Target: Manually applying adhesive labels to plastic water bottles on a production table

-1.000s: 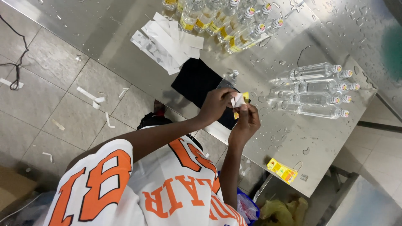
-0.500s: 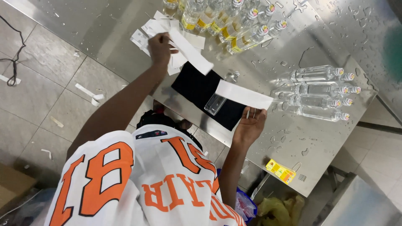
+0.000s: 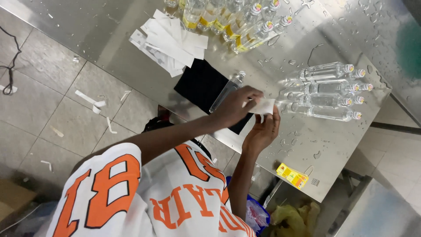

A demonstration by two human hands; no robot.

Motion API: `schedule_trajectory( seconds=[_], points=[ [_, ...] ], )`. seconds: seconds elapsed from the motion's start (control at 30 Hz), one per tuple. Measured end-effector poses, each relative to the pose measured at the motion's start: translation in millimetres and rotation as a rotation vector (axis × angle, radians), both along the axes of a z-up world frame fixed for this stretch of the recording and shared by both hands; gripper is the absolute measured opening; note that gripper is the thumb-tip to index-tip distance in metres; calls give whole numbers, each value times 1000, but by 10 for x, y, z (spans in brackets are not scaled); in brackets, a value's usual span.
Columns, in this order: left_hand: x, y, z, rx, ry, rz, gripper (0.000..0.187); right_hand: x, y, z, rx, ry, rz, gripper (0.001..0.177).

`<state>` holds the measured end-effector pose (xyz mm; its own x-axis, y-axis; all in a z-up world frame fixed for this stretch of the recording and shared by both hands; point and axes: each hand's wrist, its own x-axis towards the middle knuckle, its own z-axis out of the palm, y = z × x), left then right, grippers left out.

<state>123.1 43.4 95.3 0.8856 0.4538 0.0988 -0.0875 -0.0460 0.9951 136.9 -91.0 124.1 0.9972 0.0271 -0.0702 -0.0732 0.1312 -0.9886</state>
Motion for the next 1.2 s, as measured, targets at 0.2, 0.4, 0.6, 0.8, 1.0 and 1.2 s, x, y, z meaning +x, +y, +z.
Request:
schedule_trajectory(
  seconds=[0.2,0.4,0.6,0.8,1.0,1.2],
  points=[
    [-92,-282,123,107,-68,-66,24,-171,1,170,-15,-54,33,36],
    [-154,-297,255,-33,-2,-99,24,-149,-181,25,24,-53,134,37],
    [-123,-348,224,-61,-6,-76,25,-32,-346,-107,53,-41,155,40],
    [-109,-325,233,-80,-28,-38,24,-5,-289,-37,-36,-141,213,37],
    [-106,-279,173,-103,-39,-19,21,-84,-145,190,-97,-203,240,38],
    [-93,-221,85,-192,-35,-5,21,-79,-119,112,-114,-195,240,39]
  ],
)
